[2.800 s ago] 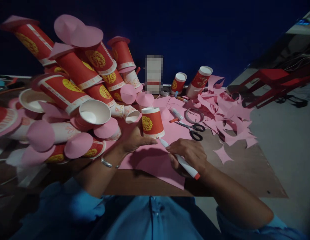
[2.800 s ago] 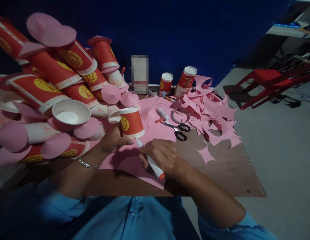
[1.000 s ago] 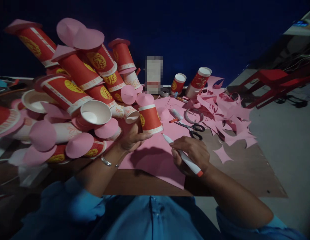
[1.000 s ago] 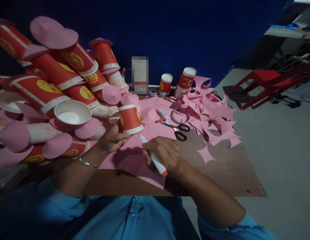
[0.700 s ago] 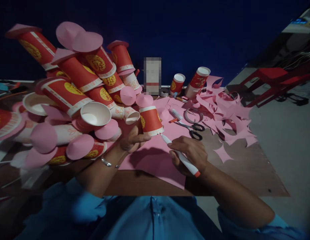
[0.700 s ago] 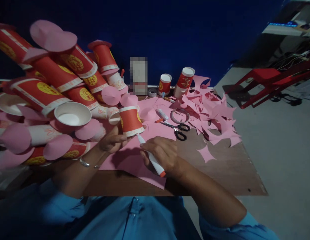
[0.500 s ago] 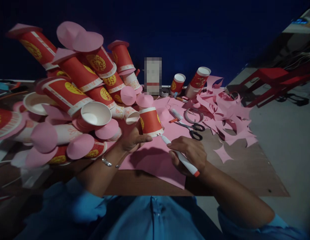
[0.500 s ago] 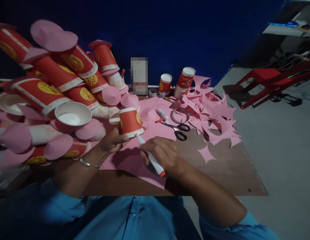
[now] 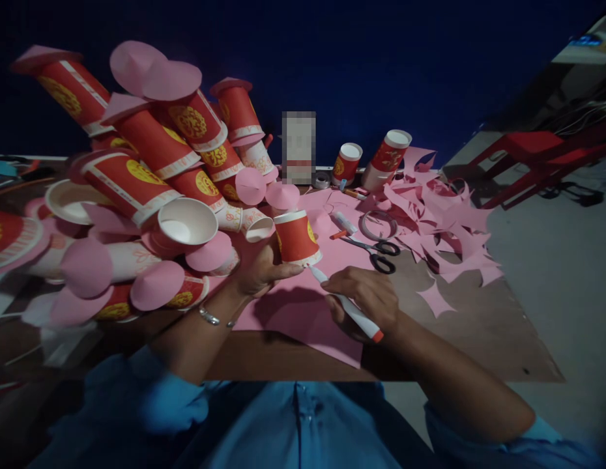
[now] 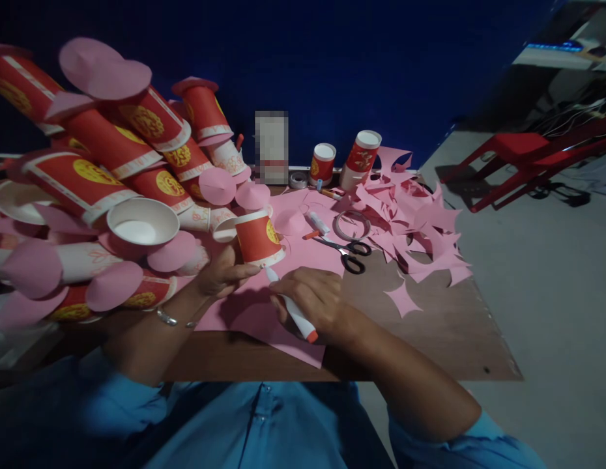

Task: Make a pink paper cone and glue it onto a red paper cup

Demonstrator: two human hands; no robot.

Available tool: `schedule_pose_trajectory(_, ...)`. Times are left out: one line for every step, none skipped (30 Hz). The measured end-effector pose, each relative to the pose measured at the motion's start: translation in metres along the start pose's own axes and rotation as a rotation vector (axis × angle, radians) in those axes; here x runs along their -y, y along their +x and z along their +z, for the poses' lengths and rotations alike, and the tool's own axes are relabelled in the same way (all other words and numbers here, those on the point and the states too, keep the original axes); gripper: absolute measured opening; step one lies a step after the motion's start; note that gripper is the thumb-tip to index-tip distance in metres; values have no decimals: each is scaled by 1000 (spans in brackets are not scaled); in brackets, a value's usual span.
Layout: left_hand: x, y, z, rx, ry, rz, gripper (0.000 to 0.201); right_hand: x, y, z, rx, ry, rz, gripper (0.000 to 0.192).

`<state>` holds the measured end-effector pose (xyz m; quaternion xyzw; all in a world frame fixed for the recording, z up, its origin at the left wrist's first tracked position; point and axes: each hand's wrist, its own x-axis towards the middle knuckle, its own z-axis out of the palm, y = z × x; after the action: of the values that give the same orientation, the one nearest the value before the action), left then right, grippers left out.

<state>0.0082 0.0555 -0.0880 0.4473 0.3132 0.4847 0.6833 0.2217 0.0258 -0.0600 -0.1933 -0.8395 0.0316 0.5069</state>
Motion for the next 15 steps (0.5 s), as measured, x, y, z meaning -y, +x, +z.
schedule_pose_trajectory(0,0,0,4,2,-2,70,0,0,0,7,-5,1,16)
schedule_pose_trajectory(1,0,0,5,5,-4,70,-1,0,0,14,-12,-2,17)
schedule_pose_trajectory(1,0,0,8,7,-4,69,-1,-1,0,20,-19,-7,17)
schedule_pose_trajectory(1,0,0,10,8,-1,68,-1,-2,0,27,-21,-10,17)
schedule_pose_trajectory(1,0,0,13,6,1,68,-2,-2,0,32,-19,-9,17)
schedule_pose_trajectory(1,0,0,17,4,6,68,-2,-3,0,36,-14,-4,16)
schedule_pose_trajectory(1,0,0,21,1,8,68,-2,-3,1,39,-8,2,16)
schedule_pose_trajectory(1,0,0,23,-2,8,68,-2,-3,1,40,-8,6,16)
schedule_pose_trajectory(2,0,-1,25,-4,7,67,-2,-3,1,39,-15,9,16)
schedule_pose_trajectory(3,0,-1,25,-5,6,67,-1,-2,0,36,-25,8,16)
schedule_pose_trajectory(3,0,-2,27,-6,5,66,-1,-2,0,33,-38,7,16)
schedule_pose_trajectory(4,0,-2,26,-6,8,65,0,-1,0,33,-49,9,15)
schedule_pose_trajectory(5,1,-3,24,-5,12,65,0,0,0,31,-57,12,15)
schedule_pose_trajectory(6,1,-3,23,-2,15,65,1,0,-1,30,-59,15,15)
schedule_pose_trajectory(6,1,-4,22,2,18,66,1,0,-1,28,-61,18,15)
